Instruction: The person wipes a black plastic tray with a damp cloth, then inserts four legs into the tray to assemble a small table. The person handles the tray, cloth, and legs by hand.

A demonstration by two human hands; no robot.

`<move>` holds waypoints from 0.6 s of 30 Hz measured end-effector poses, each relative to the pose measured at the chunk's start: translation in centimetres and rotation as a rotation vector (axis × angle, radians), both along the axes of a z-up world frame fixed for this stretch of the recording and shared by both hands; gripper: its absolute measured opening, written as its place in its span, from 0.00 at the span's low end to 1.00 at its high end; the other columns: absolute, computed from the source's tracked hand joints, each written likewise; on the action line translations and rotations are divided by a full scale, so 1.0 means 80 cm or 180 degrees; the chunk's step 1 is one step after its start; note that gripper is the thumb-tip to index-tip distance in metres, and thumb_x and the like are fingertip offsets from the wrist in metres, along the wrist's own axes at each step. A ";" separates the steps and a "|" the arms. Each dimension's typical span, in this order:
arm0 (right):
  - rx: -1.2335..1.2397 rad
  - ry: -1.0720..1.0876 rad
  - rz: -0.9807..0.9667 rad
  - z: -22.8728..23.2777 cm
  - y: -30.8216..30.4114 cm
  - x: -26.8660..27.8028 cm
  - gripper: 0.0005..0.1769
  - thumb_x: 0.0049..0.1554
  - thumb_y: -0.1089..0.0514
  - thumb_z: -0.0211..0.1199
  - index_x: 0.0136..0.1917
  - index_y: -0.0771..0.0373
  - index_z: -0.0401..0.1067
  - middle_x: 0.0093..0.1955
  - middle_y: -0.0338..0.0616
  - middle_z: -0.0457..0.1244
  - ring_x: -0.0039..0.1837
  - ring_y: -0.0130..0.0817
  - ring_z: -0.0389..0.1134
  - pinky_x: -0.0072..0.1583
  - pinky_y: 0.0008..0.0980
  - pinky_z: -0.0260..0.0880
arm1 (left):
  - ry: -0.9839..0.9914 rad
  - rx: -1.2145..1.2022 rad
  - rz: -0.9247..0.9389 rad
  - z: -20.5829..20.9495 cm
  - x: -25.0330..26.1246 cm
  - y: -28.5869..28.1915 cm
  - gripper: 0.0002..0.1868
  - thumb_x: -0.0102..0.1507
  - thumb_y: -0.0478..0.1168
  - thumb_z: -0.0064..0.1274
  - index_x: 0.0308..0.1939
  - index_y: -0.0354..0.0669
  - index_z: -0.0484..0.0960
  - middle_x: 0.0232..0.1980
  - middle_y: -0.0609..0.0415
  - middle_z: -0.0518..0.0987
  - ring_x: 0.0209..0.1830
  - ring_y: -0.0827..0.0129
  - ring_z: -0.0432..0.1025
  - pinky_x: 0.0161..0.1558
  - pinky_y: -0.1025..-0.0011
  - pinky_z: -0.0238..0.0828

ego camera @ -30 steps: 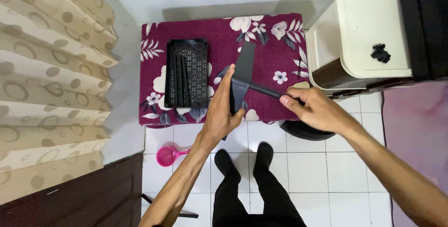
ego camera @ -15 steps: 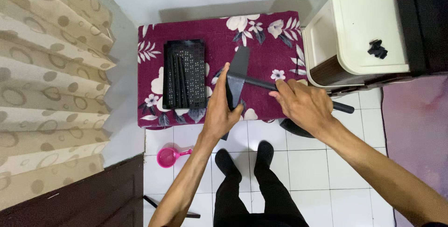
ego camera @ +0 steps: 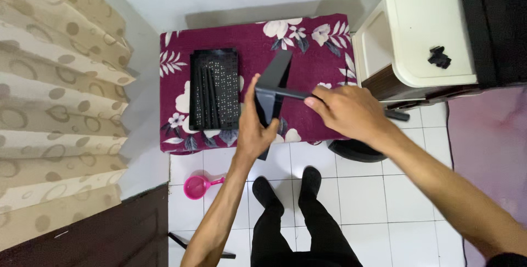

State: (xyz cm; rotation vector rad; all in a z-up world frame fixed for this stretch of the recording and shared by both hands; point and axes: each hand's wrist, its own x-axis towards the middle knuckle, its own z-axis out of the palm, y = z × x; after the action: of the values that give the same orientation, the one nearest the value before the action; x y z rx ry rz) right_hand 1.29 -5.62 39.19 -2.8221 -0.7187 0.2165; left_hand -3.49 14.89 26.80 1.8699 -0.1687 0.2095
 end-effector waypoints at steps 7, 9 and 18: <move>0.0987 -0.1821 0.0556 -0.017 -0.015 -0.037 0.19 0.57 0.56 0.67 0.59 0.67 0.74 0.58 0.51 0.64 0.56 0.42 0.67 0.61 0.48 0.64 | 0.0316 -0.1236 0.0412 -0.045 0.009 0.009 0.52 0.54 0.21 0.49 0.81 0.41 0.47 0.76 0.39 0.63 0.74 0.57 0.63 0.72 0.65 0.62; 0.1356 -0.1231 0.0355 -0.047 -0.032 -0.047 0.17 0.60 0.57 0.68 0.60 0.66 0.74 0.60 0.50 0.64 0.58 0.42 0.67 0.63 0.46 0.64 | 0.0737 -0.1959 0.0540 -0.055 0.011 0.018 0.50 0.55 0.21 0.45 0.81 0.44 0.46 0.76 0.42 0.61 0.71 0.62 0.65 0.68 0.68 0.68; 0.1359 -0.0216 -0.0616 -0.218 -0.091 -0.069 0.24 0.56 0.48 0.70 0.60 0.65 0.76 0.64 0.58 0.63 0.67 0.54 0.61 0.68 0.48 0.59 | 0.0542 -0.1994 0.0466 -0.069 0.014 0.012 0.51 0.57 0.20 0.43 0.83 0.46 0.46 0.78 0.42 0.60 0.71 0.64 0.63 0.67 0.71 0.65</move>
State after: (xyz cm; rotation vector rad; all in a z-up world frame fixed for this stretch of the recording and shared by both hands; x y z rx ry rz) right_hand -4.19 -12.87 21.73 -2.4738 -0.4359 -0.0609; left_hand -2.40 15.87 21.31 1.2666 0.1412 0.1762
